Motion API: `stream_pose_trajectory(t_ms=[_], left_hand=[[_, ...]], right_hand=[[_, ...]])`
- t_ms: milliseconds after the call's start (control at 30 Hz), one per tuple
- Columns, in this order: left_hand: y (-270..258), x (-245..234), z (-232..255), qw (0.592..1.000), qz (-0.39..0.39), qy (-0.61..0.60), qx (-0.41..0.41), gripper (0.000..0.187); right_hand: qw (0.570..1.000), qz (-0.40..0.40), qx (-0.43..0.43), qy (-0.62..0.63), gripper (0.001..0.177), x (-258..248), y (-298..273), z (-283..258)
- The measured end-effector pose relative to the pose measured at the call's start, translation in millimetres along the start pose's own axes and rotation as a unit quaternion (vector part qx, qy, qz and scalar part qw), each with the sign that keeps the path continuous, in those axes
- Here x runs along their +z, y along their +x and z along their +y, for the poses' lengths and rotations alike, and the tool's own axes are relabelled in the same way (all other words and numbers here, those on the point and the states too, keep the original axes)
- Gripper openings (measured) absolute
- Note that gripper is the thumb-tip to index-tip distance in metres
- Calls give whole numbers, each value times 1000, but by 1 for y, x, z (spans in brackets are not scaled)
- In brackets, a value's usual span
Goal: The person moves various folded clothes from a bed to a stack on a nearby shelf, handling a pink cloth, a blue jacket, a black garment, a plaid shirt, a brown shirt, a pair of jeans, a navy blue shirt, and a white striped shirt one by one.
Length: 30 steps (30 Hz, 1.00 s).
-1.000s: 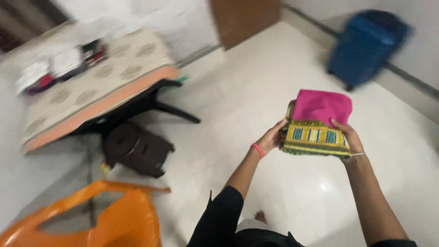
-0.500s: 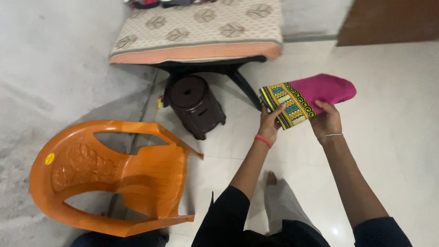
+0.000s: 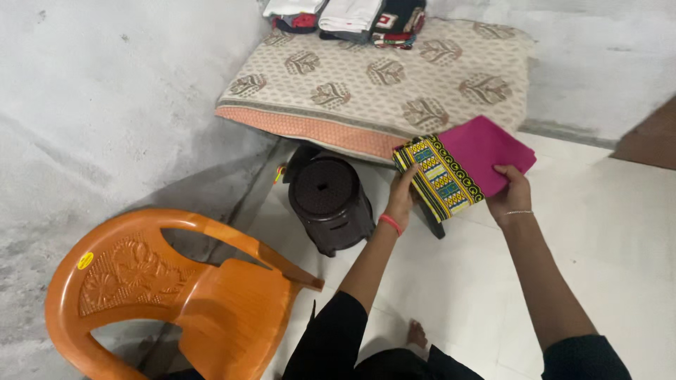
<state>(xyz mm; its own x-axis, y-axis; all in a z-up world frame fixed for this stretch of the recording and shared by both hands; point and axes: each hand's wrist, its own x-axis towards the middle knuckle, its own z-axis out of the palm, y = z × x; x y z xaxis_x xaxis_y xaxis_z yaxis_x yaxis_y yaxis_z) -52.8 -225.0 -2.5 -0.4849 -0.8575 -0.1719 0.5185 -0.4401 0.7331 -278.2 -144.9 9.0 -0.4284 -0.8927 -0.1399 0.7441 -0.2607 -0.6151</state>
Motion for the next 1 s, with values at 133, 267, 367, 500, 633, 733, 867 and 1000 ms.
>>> stream_pose_trajectory(t_ms=[133, 267, 367, 500, 633, 733, 867, 1000], left_hand=[[84, -17, 28, 998, 54, 21, 29, 49], [168, -39, 37, 996, 54, -50, 46, 54], [243, -50, 40, 996, 64, -25, 65, 59], [330, -61, 52, 986, 27, 59, 156, 61], [400, -58, 74, 994, 97, 51, 17, 63], [457, -61, 81, 988, 128, 86, -14, 57], [534, -70, 84, 979, 109, 168, 41, 54], [617, -69, 105, 978, 101, 127, 130, 53]], right_hand=[[997, 43, 53, -35, 37, 19, 83, -3], [998, 10, 39, -58, 31, 26, 171, 7], [996, 14, 46, -69, 30, 34, 253, 11], [995, 2, 35, -94, 30, 44, 351, 16], [995, -1, 45, -85, 30, 39, 444, 21], [994, 14, 74, -78, 30, 35, 512, 26], [990, -4, 94, -105, 34, 45, 600, 28], [983, 3, 119, -136, 39, 79, 702, 23]])
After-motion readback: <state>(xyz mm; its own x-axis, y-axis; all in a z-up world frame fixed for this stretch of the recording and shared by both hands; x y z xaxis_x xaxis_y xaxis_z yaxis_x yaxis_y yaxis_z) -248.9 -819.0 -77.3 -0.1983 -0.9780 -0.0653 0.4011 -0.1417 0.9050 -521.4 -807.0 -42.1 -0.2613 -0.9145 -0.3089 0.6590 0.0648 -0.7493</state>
